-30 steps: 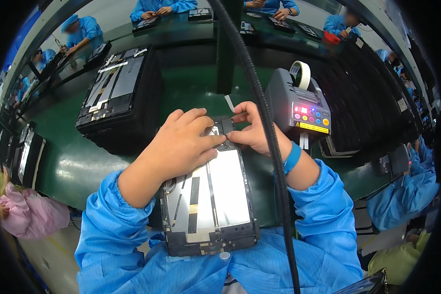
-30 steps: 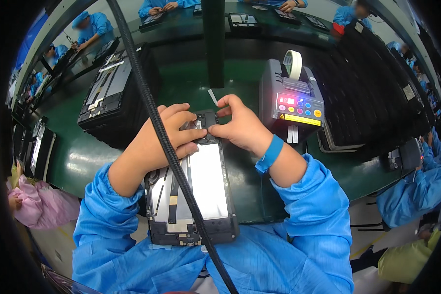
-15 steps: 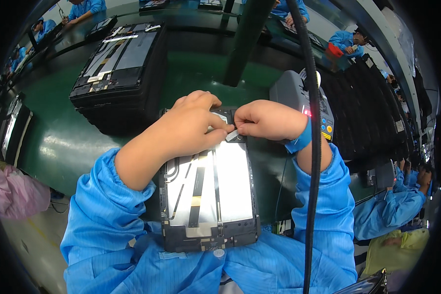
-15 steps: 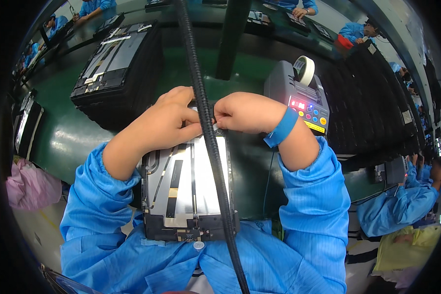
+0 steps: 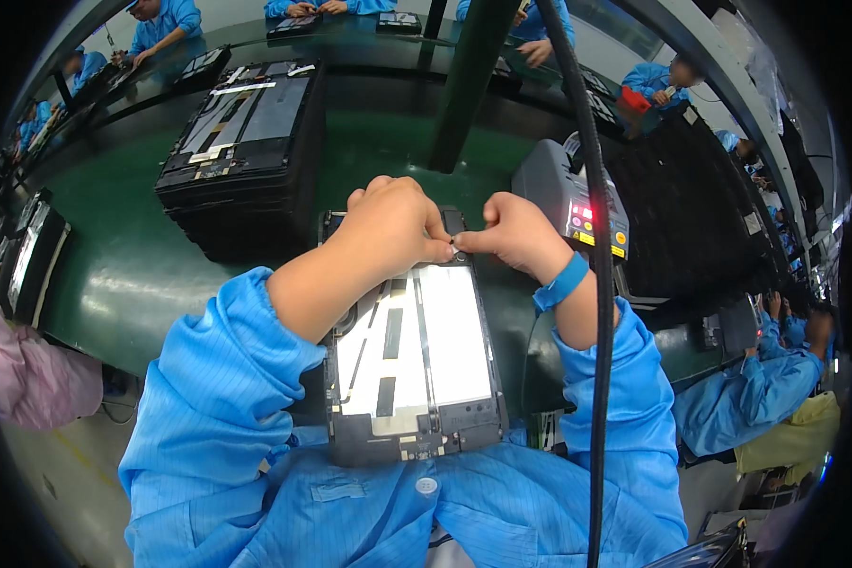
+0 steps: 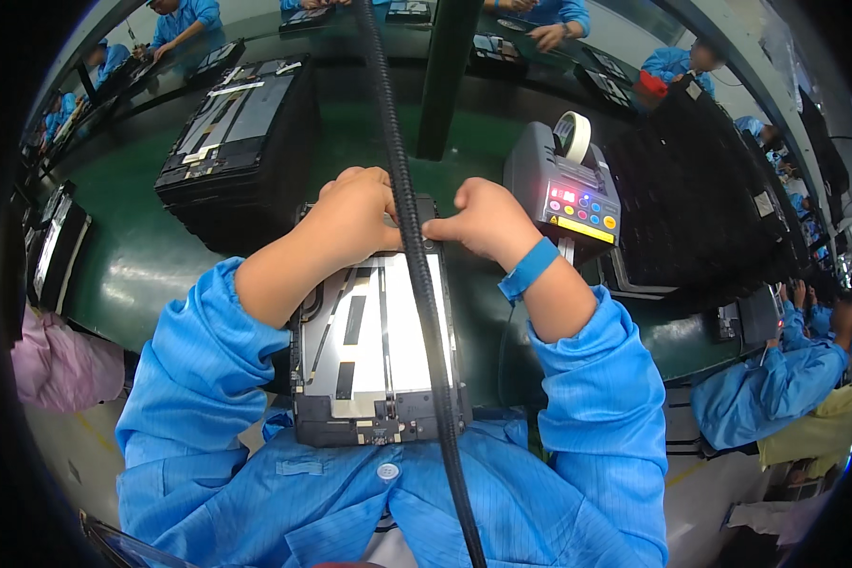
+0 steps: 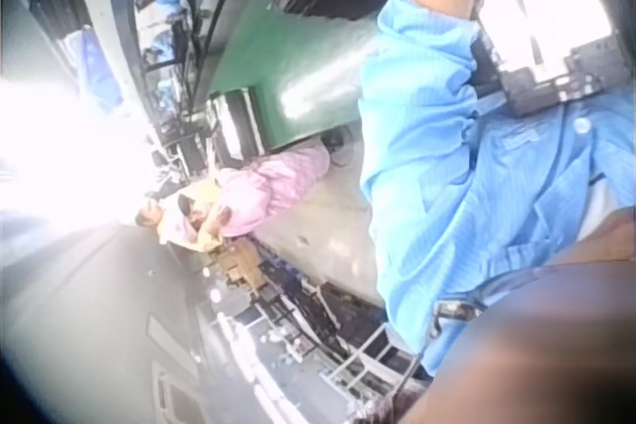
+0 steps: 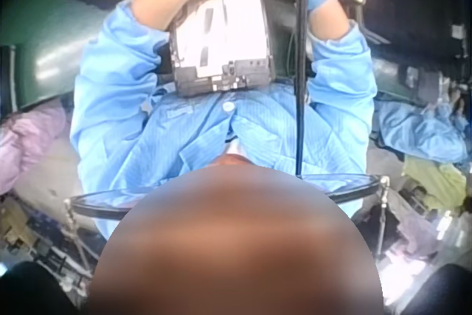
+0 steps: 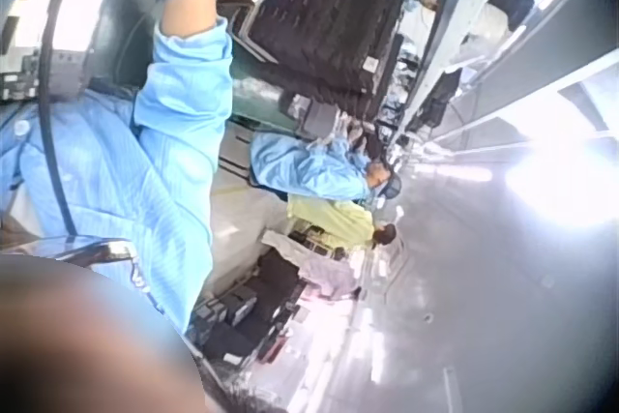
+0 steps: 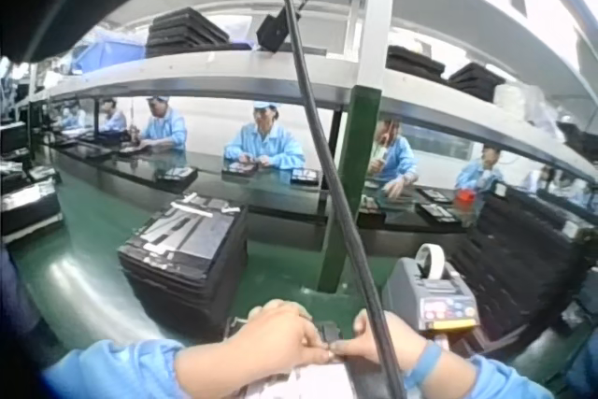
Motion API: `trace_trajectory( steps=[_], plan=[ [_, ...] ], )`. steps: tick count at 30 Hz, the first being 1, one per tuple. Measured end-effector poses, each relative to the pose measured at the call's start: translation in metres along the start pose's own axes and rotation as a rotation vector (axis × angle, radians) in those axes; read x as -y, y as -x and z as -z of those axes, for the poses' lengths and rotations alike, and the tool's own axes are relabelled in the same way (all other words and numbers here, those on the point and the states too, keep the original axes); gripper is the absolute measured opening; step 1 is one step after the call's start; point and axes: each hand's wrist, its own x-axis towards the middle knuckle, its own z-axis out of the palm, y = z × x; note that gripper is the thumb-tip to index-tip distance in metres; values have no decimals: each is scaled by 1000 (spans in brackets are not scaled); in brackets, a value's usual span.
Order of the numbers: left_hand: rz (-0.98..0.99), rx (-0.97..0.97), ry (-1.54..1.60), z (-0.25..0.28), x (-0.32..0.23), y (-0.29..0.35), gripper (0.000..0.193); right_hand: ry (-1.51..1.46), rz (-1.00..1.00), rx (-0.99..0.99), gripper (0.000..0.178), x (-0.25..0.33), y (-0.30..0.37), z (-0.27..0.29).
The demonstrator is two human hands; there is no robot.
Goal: The person assembles electronic components on a factory line, using a white plastic tool to press and secure parts on a rectangular device. They repeatedly handle the device, applying pressure to specific areas, and move the finished units to a stack on the table.
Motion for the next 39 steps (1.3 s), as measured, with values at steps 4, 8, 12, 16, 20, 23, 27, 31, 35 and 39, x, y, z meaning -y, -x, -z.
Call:
trace_trajectory(
  steps=[4, 8, 12, 16, 20, 23, 27, 31, 35, 39],
  plan=[
    [-141, -247, -118, -11, 12, 20, 31, -308, 47, -232, 26, -12, 33, -25],
    [-81, -272, 158, 9, 0, 102, 68, -346, 171, -83, 56, -28, 114, -46],
    [-40, 9, 263, -17, 7, 195, 124, -240, 298, 68, 81, -33, 167, -65],
    [-119, 1, 385, -21, -9, 206, 136, -518, 227, 63, 85, -14, 174, -70],
    [-219, -46, 360, 18, -22, 204, 132, -737, 247, 49, 83, 34, 174, -44],
    [-238, -62, 351, 55, -19, 195, 124, -916, 293, 101, 81, 86, 158, -18],
    [-257, -210, 392, 81, -14, 195, 115, -793, 334, 173, 77, 116, 138, -2],
    [-267, -421, 378, 111, 14, 179, 113, -886, 499, 164, 69, 141, 101, -12],
    [-275, -429, 631, 166, 76, 134, 110, -954, 604, 202, 51, 167, 17, -36],
    [-168, -443, 700, 186, 152, 107, 108, -852, 636, 73, 42, 182, -57, -80]
  ],
)
